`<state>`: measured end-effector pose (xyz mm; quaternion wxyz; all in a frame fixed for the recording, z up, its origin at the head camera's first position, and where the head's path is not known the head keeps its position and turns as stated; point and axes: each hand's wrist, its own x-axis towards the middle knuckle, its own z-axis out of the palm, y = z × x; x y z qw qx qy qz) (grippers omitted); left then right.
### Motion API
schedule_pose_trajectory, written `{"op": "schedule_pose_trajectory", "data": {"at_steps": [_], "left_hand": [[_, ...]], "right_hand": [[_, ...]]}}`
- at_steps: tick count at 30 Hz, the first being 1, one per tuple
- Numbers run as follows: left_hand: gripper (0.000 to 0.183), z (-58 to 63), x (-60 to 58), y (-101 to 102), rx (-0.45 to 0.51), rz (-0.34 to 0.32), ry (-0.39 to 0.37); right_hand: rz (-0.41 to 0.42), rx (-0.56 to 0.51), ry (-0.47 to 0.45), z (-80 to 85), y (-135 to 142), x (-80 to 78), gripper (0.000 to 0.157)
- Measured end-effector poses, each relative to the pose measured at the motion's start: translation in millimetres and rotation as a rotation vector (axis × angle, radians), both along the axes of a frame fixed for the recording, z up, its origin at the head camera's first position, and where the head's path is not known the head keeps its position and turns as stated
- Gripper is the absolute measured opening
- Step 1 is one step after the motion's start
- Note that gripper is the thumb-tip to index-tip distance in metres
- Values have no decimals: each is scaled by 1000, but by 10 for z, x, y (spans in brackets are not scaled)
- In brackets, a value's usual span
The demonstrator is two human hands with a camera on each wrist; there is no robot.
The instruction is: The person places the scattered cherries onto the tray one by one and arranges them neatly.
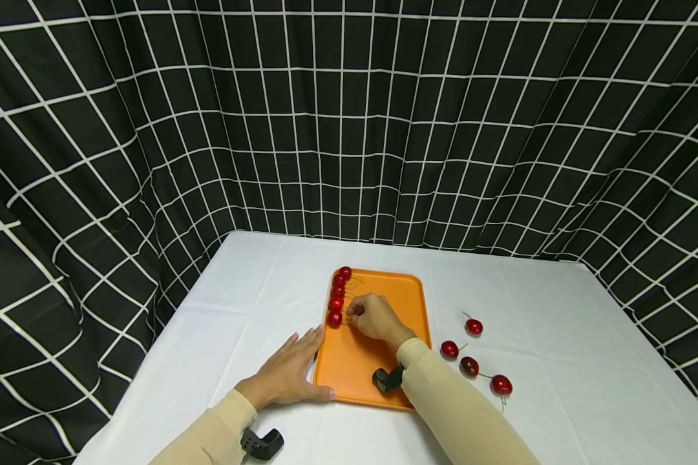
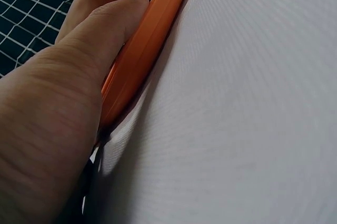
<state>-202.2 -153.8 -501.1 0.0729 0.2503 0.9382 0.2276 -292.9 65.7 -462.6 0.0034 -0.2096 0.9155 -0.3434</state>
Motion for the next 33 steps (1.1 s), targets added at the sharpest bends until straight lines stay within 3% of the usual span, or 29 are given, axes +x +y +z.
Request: {"op": "schedule_pose_trajectory", "data": {"at_steps": [11, 19, 23, 27, 33], "left_hand": [[124, -10, -16, 8, -4, -4, 5], [123, -11, 1, 7, -5, 0, 8], [123, -15, 10, 22, -6, -3, 12], [122, -4, 9, 35, 2, -5, 18], [122, 16, 12, 20, 10, -3, 21]], "right_hand": [[-24, -5, -16, -21, 10, -6, 8], [-61, -81, -78, -1, 79, 32, 5], [-103, -113, -63, 52, 197, 84, 5], [-139, -171, -38, 201, 372, 180, 4], [-146, -397, -35, 541, 742, 403, 11]]}}
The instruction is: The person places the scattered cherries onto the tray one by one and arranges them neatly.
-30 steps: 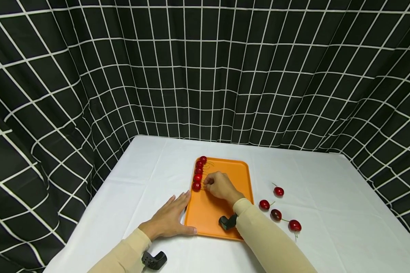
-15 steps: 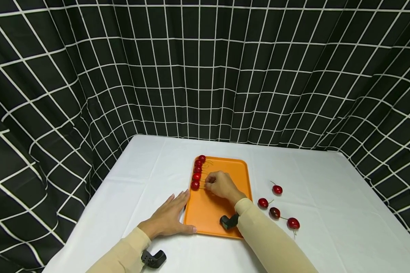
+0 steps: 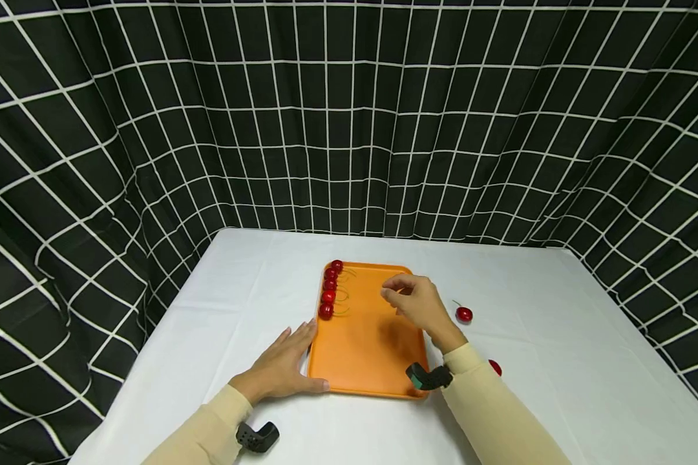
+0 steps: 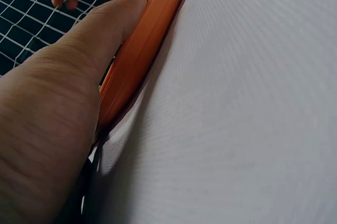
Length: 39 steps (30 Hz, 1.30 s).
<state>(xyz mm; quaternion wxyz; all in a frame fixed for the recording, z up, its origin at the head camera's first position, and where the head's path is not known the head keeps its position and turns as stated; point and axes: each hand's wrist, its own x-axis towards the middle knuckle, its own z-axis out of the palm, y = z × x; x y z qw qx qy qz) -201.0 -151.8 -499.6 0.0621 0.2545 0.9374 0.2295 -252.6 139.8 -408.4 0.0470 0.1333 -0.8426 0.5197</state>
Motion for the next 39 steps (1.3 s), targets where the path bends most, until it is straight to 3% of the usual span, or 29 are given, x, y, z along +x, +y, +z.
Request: {"op": "schedule_pose_trajectory", "data": {"at_steps": [6, 12, 16, 19, 22, 27, 35, 39], "left_hand": [[122, 8, 3, -2, 10, 7, -11], [121, -11, -5, 12, 13, 9, -5], [122, -5, -10, 10, 10, 11, 7], [122, -3, -10, 6, 11, 17, 9], [122, -13, -1, 9, 9, 15, 8], [121, -39, 7, -1, 9, 14, 15], [121, -19, 14, 13, 20, 8, 16], [120, -16, 20, 30, 19, 12, 12]], "right_hand": [[-33, -170, 17, 300, 449, 185, 22], [-107, -166, 63, 469, 981, 164, 27], [-37, -294, -30, 411, 1393, -20, 22], [39, -437, -167, 279, 1672, -174, 18], [55, -489, -271, 119, 1872, -276, 15], [26, -460, -364, -151, 2004, -395, 13], [22, -164, -464, -413, 1963, -513, 47], [49, -65, -486, -458, 1922, -520, 44]]}}
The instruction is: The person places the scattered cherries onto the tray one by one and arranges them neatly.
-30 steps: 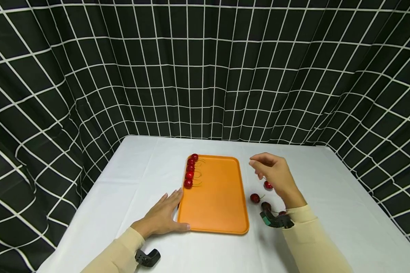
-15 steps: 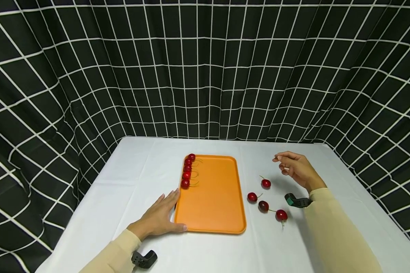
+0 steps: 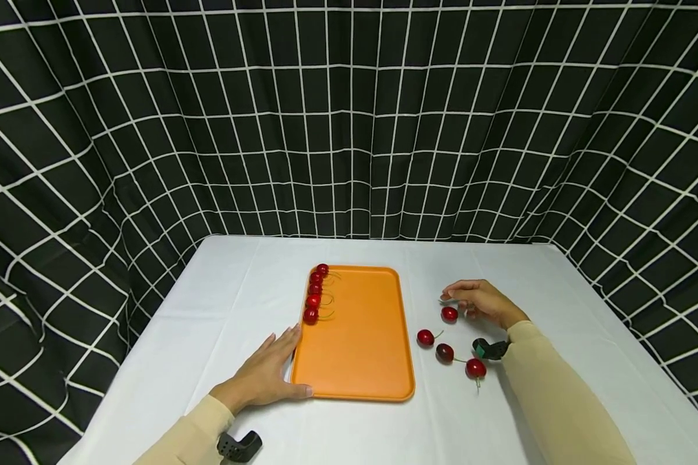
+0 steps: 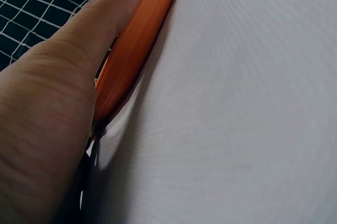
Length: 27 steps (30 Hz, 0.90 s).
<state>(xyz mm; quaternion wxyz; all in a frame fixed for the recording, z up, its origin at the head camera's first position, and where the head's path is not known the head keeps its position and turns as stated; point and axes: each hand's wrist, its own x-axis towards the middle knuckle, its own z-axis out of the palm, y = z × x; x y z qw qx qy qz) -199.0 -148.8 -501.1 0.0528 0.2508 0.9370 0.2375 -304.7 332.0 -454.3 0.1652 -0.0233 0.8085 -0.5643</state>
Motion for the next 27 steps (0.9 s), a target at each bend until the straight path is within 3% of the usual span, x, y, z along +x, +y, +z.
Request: {"op": "schedule_pose_trajectory", "data": {"at_steps": [7, 16, 27], "left_hand": [[120, -1, 13, -2, 1, 2, -2], [120, 9, 7, -1, -7, 10, -5], [120, -7, 4, 8, -2, 7, -8]], "right_hand": [[51, 72, 21, -13, -30, 35, 38], [5, 75, 34, -5, 109, 94, 32], [-96, 108, 63, -48, 183, 174, 36]]}}
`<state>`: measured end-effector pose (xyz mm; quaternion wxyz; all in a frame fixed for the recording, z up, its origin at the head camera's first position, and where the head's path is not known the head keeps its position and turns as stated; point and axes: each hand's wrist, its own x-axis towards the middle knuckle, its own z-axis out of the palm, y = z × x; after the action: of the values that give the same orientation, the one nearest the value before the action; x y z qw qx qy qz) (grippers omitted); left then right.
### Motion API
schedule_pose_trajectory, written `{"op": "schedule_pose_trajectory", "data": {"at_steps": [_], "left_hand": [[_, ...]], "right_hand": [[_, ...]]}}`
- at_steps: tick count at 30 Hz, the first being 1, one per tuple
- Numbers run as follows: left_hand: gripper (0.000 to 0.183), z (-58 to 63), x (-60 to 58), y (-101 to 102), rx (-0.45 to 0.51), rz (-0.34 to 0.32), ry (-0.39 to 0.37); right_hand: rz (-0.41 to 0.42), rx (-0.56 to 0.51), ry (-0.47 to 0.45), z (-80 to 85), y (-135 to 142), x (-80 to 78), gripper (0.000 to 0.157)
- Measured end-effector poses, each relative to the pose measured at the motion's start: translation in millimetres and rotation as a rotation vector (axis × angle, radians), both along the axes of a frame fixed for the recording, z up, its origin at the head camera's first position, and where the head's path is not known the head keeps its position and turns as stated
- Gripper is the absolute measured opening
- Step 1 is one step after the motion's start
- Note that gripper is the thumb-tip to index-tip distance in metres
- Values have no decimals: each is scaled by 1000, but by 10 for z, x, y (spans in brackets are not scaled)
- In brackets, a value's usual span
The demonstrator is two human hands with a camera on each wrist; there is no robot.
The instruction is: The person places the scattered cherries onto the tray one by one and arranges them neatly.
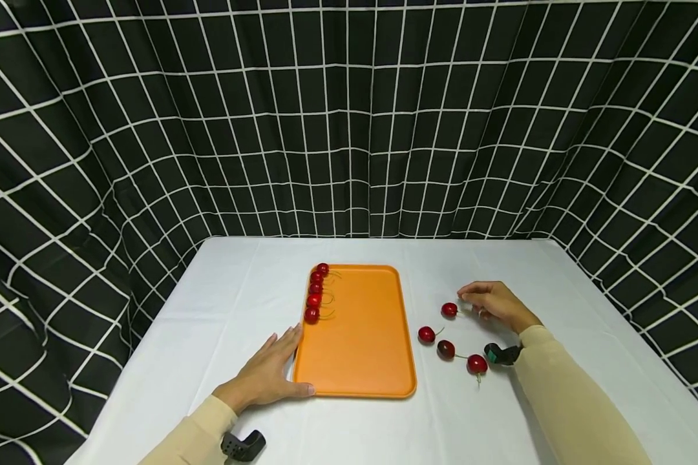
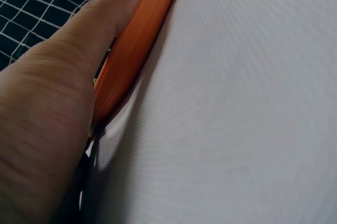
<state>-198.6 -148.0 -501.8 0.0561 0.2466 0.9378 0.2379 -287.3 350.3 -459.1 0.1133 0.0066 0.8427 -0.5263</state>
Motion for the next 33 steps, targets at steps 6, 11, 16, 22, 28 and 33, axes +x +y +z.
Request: {"op": "schedule_pose_trajectory", "data": {"at_steps": [6, 11, 16, 22, 28, 33], "left_hand": [[121, -1, -10, 17, -10, -6, 4], [120, 17, -12, 20, -11, -1, 10], [120, 15, -1, 11, -11, 6, 6], [120, -13, 15, 19, -9, -2, -6], [120, -20, 16, 15, -8, -2, -8], [119, -7, 5, 17, -10, -1, -2]], "right_hand": [[5, 49, -26, 1, 14, 65, 36], [31, 142, -11, 20, 15, 129, 34], [54, 252, -8, -23, 4, 156, 26], [157, 325, 99, -110, -24, 173, 13], [217, 327, 208, -130, -58, 194, 4], [143, 303, 213, -99, -59, 231, 6]]}}
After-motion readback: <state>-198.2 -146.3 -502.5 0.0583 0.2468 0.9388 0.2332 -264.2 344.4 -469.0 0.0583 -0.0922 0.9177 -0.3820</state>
